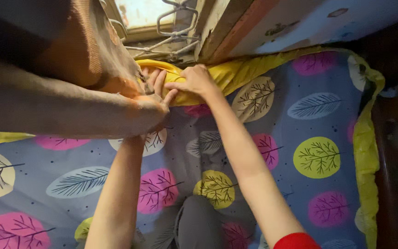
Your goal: The person tucks in a patterned bedsheet, arranges several blankets and pillows on the bed, and uses a small whisk broom to sweep off debris from the surface.
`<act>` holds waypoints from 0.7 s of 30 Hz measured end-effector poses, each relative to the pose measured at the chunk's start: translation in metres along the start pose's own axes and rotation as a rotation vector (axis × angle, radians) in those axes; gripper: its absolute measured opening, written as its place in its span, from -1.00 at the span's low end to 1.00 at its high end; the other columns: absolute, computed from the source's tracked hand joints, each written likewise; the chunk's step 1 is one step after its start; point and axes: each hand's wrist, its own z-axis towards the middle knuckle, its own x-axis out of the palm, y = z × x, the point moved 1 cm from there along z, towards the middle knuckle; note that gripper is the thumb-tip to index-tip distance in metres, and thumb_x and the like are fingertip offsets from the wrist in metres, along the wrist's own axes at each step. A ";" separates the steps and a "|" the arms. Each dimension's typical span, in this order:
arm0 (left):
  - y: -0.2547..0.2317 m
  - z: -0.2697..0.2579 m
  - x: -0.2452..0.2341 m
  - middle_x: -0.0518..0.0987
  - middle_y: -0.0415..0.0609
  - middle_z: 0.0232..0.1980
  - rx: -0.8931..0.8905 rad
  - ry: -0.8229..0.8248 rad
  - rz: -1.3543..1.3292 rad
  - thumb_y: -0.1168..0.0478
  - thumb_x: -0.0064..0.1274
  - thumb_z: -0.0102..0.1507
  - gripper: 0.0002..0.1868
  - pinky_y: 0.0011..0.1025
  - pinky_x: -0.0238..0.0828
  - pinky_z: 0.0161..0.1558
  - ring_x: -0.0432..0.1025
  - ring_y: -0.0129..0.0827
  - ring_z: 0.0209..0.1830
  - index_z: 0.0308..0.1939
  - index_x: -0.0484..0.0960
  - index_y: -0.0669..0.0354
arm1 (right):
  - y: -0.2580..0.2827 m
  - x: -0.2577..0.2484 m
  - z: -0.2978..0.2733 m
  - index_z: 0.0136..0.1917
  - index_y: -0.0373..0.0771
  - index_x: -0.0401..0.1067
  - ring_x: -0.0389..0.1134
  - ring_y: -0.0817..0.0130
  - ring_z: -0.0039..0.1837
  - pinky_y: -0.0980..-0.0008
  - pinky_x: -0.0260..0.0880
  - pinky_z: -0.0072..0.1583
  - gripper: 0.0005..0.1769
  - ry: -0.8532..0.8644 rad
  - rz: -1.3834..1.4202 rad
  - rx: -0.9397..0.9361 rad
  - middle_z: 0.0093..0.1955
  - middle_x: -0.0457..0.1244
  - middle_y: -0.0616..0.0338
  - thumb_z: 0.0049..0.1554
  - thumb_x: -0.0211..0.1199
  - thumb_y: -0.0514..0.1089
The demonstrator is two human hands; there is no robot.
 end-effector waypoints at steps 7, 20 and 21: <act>0.036 -0.021 -0.001 0.22 0.08 0.53 -0.047 0.062 -0.295 -0.21 -0.21 0.43 -0.30 0.06 -0.19 0.55 -0.01 0.02 0.58 0.48 0.26 0.19 | -0.018 -0.017 -0.001 0.18 0.09 0.57 0.45 0.11 0.20 0.16 0.40 0.18 -0.27 0.330 0.304 -0.085 0.15 0.42 0.09 0.00 0.11 0.56; 0.028 -0.018 0.028 0.36 0.15 0.40 -0.110 0.061 -0.122 -0.17 -0.10 0.39 -0.43 0.06 -0.07 0.50 0.15 0.09 0.46 0.30 0.45 0.16 | 0.015 0.120 -0.052 0.67 -0.06 0.00 -0.17 -0.11 0.70 -0.32 -0.25 0.58 -0.21 -0.560 -0.080 0.026 0.69 -0.13 -0.09 0.30 0.10 0.22; 0.025 -0.024 0.029 0.37 0.15 0.39 -0.136 0.053 -0.108 -0.16 -0.09 0.39 -0.44 0.06 -0.06 0.49 0.17 0.10 0.45 0.29 0.47 0.15 | 0.017 0.130 -0.067 0.66 -0.04 -0.01 -0.19 -0.11 0.69 -0.33 -0.28 0.55 -0.18 -0.533 -0.081 0.022 0.71 -0.20 -0.09 0.27 0.10 0.25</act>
